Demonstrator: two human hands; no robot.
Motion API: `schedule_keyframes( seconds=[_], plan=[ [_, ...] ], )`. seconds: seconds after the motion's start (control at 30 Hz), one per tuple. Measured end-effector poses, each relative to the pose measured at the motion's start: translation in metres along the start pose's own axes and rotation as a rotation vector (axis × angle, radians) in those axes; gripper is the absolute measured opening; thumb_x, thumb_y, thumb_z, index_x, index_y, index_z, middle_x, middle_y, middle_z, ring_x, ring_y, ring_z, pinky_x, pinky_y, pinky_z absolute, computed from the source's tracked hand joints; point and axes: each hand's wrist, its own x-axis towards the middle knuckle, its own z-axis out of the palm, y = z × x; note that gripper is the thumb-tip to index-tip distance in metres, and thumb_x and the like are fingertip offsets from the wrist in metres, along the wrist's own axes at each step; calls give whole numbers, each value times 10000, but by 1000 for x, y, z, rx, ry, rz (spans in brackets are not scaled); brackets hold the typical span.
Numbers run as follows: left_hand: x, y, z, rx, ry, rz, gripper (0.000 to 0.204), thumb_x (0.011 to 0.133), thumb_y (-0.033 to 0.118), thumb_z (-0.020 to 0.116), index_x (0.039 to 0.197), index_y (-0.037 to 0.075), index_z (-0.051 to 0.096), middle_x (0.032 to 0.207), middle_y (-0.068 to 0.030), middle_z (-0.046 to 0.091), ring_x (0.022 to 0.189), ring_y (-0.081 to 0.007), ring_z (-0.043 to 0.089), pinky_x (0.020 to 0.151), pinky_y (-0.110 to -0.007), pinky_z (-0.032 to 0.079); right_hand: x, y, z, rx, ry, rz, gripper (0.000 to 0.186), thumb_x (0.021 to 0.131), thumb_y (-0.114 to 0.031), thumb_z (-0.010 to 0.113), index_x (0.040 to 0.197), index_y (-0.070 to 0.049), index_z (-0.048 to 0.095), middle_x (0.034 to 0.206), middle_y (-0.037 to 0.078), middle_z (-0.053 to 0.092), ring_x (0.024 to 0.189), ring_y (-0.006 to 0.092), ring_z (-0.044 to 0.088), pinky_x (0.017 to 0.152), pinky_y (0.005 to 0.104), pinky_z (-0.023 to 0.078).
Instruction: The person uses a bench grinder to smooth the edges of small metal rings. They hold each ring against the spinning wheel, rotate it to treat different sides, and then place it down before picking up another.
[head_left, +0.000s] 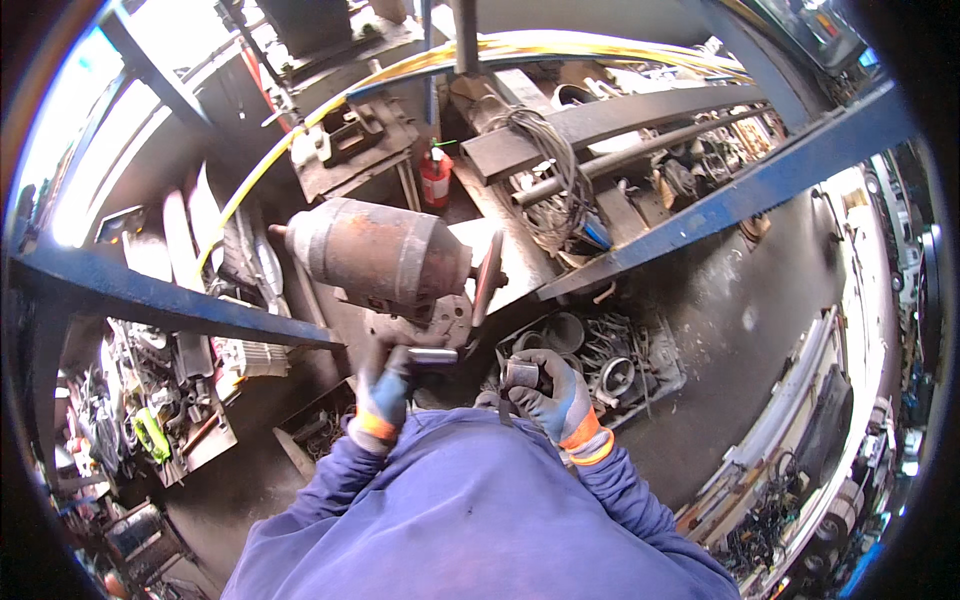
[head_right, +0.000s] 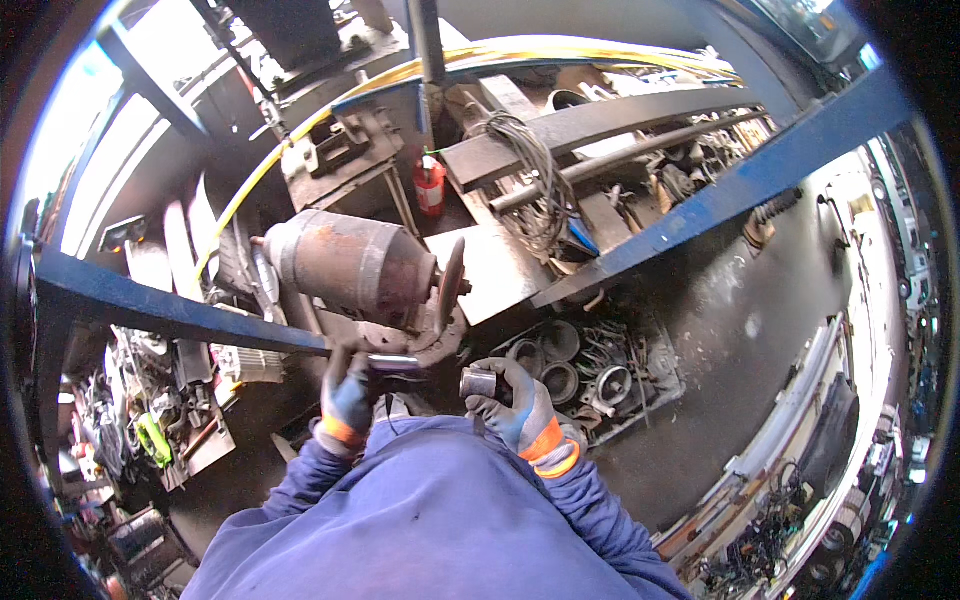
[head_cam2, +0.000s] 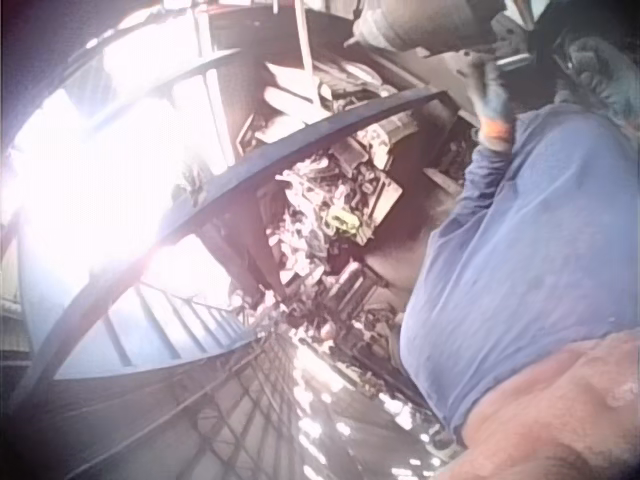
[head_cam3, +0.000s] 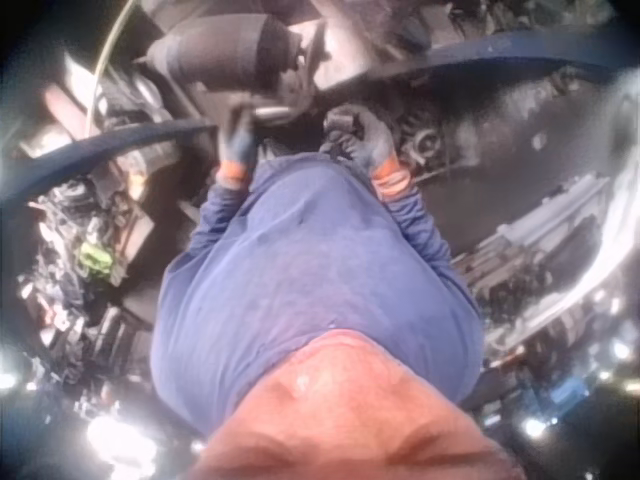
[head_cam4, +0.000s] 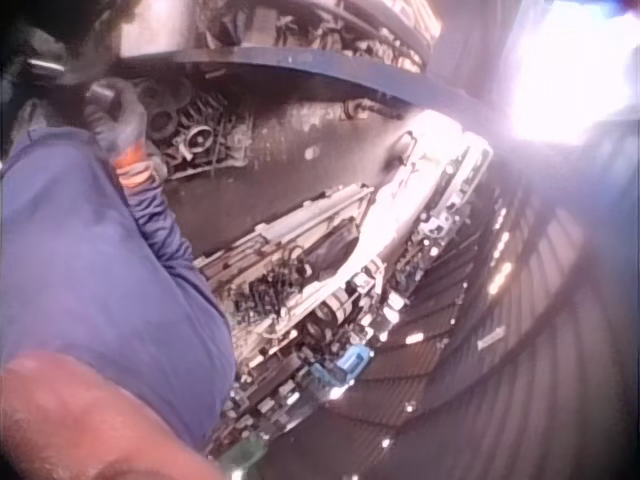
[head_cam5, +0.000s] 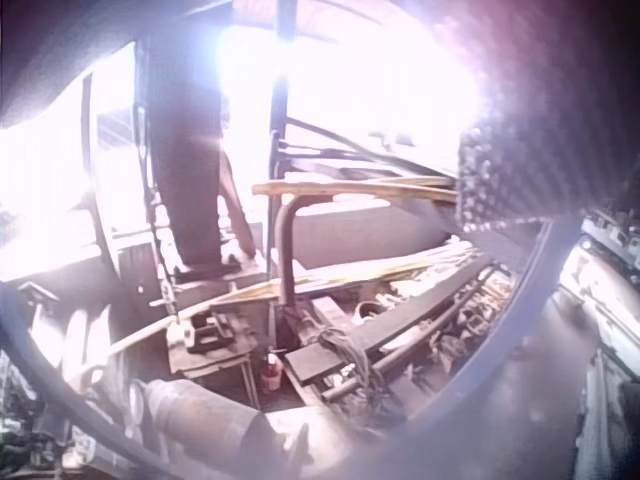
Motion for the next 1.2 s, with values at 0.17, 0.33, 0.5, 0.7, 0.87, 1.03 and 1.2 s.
schedule_keyframes(
  seconds=[0.17,0.33,0.5,0.7,0.87,1.03,1.2],
  plan=[
    [14,-8,-26,-470,-163,-308,156,990,262,496,1043,119,526,837,-50,512,759,-224,570,708,-405,533,-8,-12,-15,-20,-89,-15,583,822,-357,800,1239,-30,558,1009,36,663,888,102,627,819,269,517],
    [1,-7,8,145,-401,-410,529,896,311,686,1351,94,529,1006,-32,601,742,-122,557,661,-255,461,-4,19,-6,110,-182,29,637,827,-402,782,1290,-31,550,1050,65,672,922,114,625,835,275,514],
    [-10,-37,15,-34,-430,-405,582,944,318,666,1392,-3,480,1028,-33,650,799,-69,563,720,-221,473,3,23,13,-157,-92,-121,535,866,-324,755,1265,-28,556,1070,118,688,960,195,680,820,319,533],
    [-12,-32,7,120,-338,-399,442,992,302,555,1304,-11,572,986,-20,656,770,-52,569,654,-203,457,5,64,37,-16,65,-105,435,861,-304,766,1128,-14,581,988,131,699,894,214,695,798,333,534],
    [-3,-24,15,193,-226,-471,426,996,334,545,1236,-12,611,993,-43,665,801,-78,596,658,-206,468,16,62,29,129,-165,46,285,976,-241,627,1139,-9,650,1064,83,700,976,149,639,883,303,497],
    [14,-61,22,176,-224,-18,351,944,175,639,1239,-7,584,1055,-59,680,933,-138,609,840,-285,494,37,78,23,238,-106,-22,287,1009,-208,571,1195,-3,644,1110,53,692,1008,126,610,945,284,469],
    [25,-78,13,283,-34,-139,357,933,211,657,1208,-13,610,977,-40,674,836,-120,593,753,-260,475,55,114,51,55,126,-41,260,997,-221,594,1138,-16,670,1017,60,715,930,126,614,871,289,486]
  ],
)
